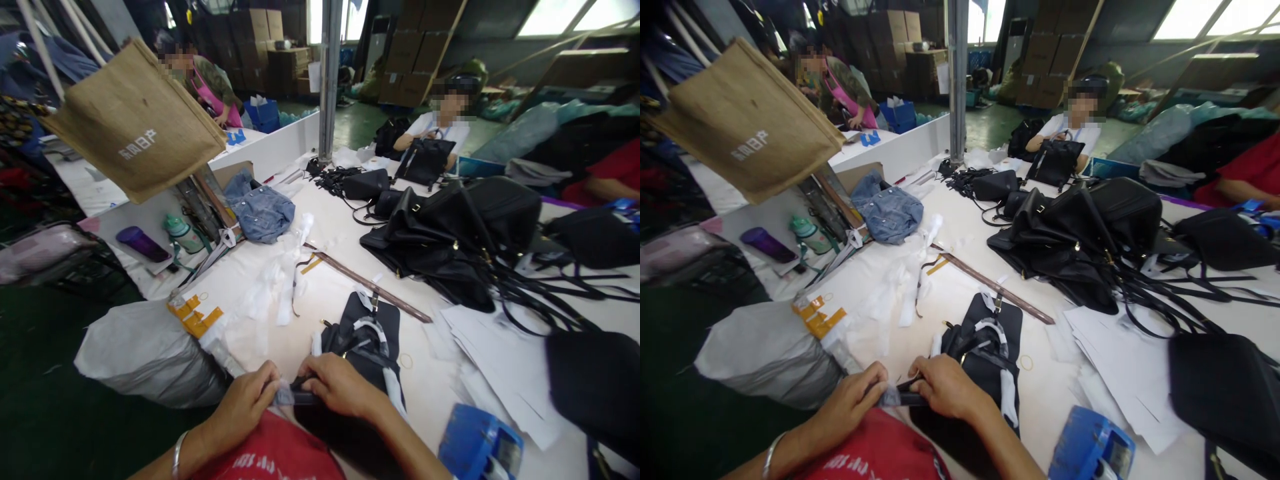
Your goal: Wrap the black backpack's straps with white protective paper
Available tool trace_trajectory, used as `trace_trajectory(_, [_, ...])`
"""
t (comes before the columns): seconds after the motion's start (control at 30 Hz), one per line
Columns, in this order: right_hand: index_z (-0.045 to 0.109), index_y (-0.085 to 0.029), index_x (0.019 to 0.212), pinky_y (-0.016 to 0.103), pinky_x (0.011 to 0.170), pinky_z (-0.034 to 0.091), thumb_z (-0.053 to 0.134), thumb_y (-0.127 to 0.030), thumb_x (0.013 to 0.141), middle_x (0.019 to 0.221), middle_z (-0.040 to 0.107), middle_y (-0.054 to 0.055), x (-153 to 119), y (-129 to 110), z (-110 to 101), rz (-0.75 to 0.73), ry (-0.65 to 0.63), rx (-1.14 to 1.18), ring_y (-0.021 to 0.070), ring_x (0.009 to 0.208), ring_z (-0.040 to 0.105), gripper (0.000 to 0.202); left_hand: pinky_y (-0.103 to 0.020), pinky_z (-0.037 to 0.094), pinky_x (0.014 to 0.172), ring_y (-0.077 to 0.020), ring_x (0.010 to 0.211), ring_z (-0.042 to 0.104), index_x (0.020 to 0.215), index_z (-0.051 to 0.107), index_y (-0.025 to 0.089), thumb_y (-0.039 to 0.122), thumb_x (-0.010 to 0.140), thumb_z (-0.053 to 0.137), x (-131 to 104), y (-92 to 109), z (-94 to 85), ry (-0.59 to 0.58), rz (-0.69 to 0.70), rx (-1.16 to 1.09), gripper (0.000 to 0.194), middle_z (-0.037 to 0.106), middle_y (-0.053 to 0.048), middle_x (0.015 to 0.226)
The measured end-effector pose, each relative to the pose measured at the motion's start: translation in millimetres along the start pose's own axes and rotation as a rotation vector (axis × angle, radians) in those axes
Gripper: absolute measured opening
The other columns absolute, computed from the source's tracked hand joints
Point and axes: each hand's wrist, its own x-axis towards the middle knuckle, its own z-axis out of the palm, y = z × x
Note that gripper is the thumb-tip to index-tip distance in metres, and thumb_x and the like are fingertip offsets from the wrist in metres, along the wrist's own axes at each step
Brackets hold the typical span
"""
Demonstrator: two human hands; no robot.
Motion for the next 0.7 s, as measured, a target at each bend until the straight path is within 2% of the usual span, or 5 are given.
trace_trajectory(0.17, [0.068,-0.021,0.089,0.023,0.071,0.039,0.054,-0.013,0.086,0.082,0.072,0.002,-2.4,17.7,-0.8,0.013,0.051,-0.032,0.0162,0.079,0.064,0.017,-0.026,0.035,0.066,-0.0162,0.067,0.054,0.084,0.046,0.024,0.036,0.098,0.035,6.0,-3.4,6.0,0.051,-0.055,0.036,0.022,0.054,0.004,0.07])
trace_trajectory(0.3, [0.069,-0.021,0.096,0.022,0.07,0.039,0.058,-0.016,0.085,0.086,0.073,0.003,4.4,24.0,5.5,-0.024,-0.037,0.041,0.0158,0.082,0.064,0.016,-0.026,0.035,0.067,-0.0168,0.072,0.057,0.086,0.047,0.024,0.035,0.098,0.036,22.7,2.2,14.0,-0.009,-0.022,0.076,0.02,0.058,0.002,0.074])
trace_trajectory(0.47, [0.07,-0.02,0.092,0.024,0.076,0.038,0.059,-0.022,0.088,0.088,0.073,0.003,2.1,53.2,-7.9,0.108,0.022,0.061,0.0174,0.086,0.063,0.012,-0.026,0.036,0.068,-0.0168,0.07,0.058,0.088,0.047,0.024,0.032,0.098,0.034,55.3,6.0,15.4,-0.077,-0.02,0.127,0.019,0.062,0.003,0.07])
trace_trajectory(0.57, [0.07,-0.02,0.088,0.024,0.075,0.039,0.055,-0.019,0.089,0.086,0.073,0.003,6.6,64.0,-8.6,0.113,0.029,0.111,0.0165,0.084,0.063,0.015,-0.026,0.036,0.067,-0.0175,0.072,0.059,0.088,0.047,0.023,0.028,0.096,0.036,80.9,13.2,18.2,-0.097,0.001,0.178,0.014,0.063,0.001,0.073])
trace_trajectory(0.7, [0.07,-0.021,0.096,0.023,0.075,0.04,0.056,-0.02,0.087,0.094,0.073,0.003,12.5,80.2,-9.7,0.124,-0.01,0.179,0.0169,0.088,0.064,0.016,-0.026,0.036,0.064,-0.018,0.072,0.06,0.087,0.048,0.023,0.026,0.093,0.039,109.6,21.7,20.7,-0.173,0.015,0.226,0.011,0.064,0.0,0.073])
